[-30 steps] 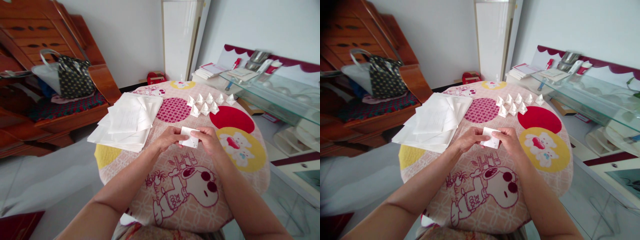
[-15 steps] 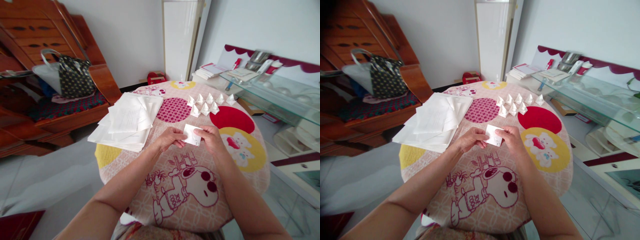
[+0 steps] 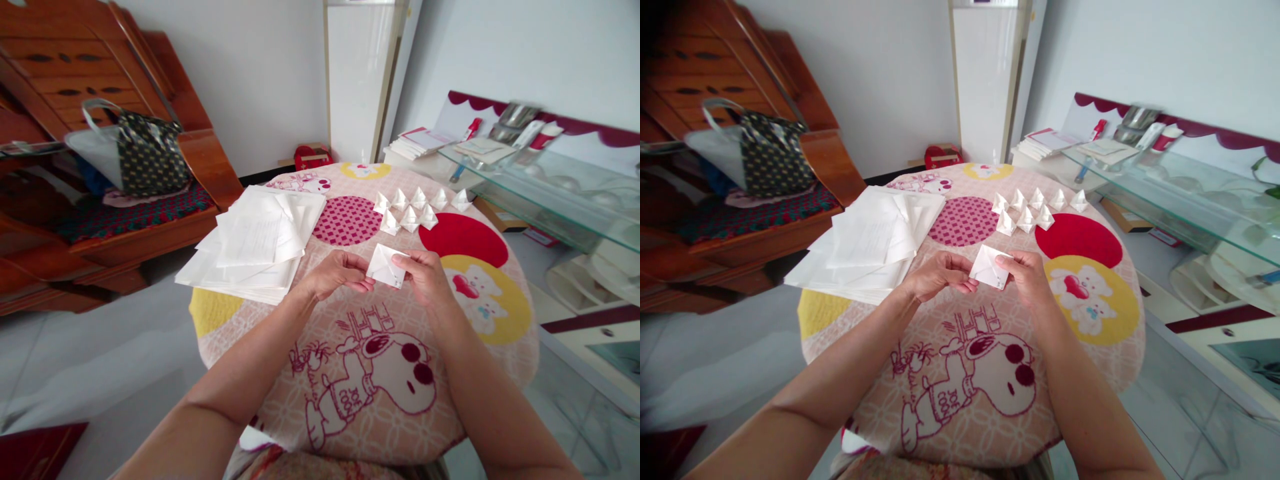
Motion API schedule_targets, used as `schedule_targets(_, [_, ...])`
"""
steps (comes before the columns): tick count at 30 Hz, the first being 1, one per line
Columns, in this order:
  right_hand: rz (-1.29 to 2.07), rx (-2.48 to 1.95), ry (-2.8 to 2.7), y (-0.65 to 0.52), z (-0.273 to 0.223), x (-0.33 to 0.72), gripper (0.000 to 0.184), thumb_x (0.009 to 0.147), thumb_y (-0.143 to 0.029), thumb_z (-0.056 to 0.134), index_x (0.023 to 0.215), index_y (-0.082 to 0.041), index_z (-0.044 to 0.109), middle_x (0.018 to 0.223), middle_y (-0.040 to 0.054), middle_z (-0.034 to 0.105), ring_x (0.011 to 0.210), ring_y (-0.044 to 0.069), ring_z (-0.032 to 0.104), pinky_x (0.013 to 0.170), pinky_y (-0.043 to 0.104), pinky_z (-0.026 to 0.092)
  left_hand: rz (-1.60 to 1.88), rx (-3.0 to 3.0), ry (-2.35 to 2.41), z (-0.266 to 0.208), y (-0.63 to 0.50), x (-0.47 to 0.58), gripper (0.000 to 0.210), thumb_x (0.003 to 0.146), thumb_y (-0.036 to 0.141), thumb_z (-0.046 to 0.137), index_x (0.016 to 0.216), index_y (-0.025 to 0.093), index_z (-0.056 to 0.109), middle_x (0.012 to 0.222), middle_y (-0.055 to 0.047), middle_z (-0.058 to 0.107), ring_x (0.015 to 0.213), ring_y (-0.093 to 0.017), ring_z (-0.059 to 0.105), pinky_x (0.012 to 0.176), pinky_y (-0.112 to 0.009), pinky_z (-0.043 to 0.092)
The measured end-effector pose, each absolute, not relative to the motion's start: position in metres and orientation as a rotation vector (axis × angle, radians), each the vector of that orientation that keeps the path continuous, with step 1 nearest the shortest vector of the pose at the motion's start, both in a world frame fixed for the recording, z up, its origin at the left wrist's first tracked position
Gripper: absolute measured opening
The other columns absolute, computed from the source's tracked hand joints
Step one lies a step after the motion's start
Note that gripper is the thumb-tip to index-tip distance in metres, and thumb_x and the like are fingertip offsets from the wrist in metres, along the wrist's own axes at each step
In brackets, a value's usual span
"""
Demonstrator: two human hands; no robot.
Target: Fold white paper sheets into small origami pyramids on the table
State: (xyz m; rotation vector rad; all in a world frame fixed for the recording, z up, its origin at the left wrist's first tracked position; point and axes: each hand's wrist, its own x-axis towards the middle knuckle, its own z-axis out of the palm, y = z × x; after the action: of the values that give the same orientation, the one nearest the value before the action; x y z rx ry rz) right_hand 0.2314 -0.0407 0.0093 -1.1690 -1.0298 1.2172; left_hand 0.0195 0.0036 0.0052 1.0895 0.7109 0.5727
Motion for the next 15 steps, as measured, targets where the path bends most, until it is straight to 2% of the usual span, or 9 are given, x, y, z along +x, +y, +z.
schedule_targets(3, [1.197, -1.16, -1.015, -0.04, 0.008, 0.233, 0.035, 0.063, -0.047, 0.087, 0.061, -0.017, 0.069, 0.053, 0.0012, 0.061, 0.045, 0.015, 0.054, 0.039, 0.027, 0.047, 0.616, 1.04, 0.673, 0.006, 0.006, 0.016, 0.03, 0.067, 0.019, 0.082, 0.094, 0.006, 0.076, 0.084, -0.015, 0.079, 0.077, -0.02, 0.077, 0.071, -0.027, 0.062])
schedule_targets(6, [1.177, -1.173, -1.043, -0.04, 0.006, 0.231, 0.034, 0.065, -0.046, 0.085, 0.06, -0.017, 0.067, 0.054, 0.0007, 0.06, 0.046, 0.014, 0.053, 0.041, 0.027, 0.047, 0.651, 1.04, 0.69, 0.006, 0.005, 0.02, 0.033, 0.07, 0.03, 0.085, 0.091, 0.007, 0.075, 0.081, -0.013, 0.078, 0.075, -0.019, 0.075, 0.072, -0.028, 0.062])
schedule_targets(11, [1.131, -1.217, -1.173, -0.044, 0.001, 0.218, 0.033, 0.073, -0.046, 0.078, 0.063, -0.017, 0.066, 0.054, -0.0002, 0.059, 0.049, 0.013, 0.052, 0.045, 0.025, 0.042, 0.726, 1.176, 0.744, 0.001, -0.003, 0.032, 0.04, 0.066, 0.039, 0.091, 0.089, 0.01, 0.076, 0.083, -0.007, 0.077, 0.07, -0.014, 0.07, 0.06, -0.021, 0.057])
schedule_targets(15, [1.156, -1.197, -1.281, -0.044, 0.002, 0.217, 0.031, 0.074, -0.045, 0.076, 0.063, -0.018, 0.064, 0.057, 0.0, 0.062, 0.051, 0.013, 0.054, 0.047, 0.024, 0.043, 0.73, 1.227, 0.779, 0.0, -0.004, 0.033, 0.037, 0.07, 0.038, 0.086, 0.091, 0.009, 0.077, 0.083, -0.009, 0.076, 0.068, -0.015, 0.068, 0.054, -0.021, 0.052])
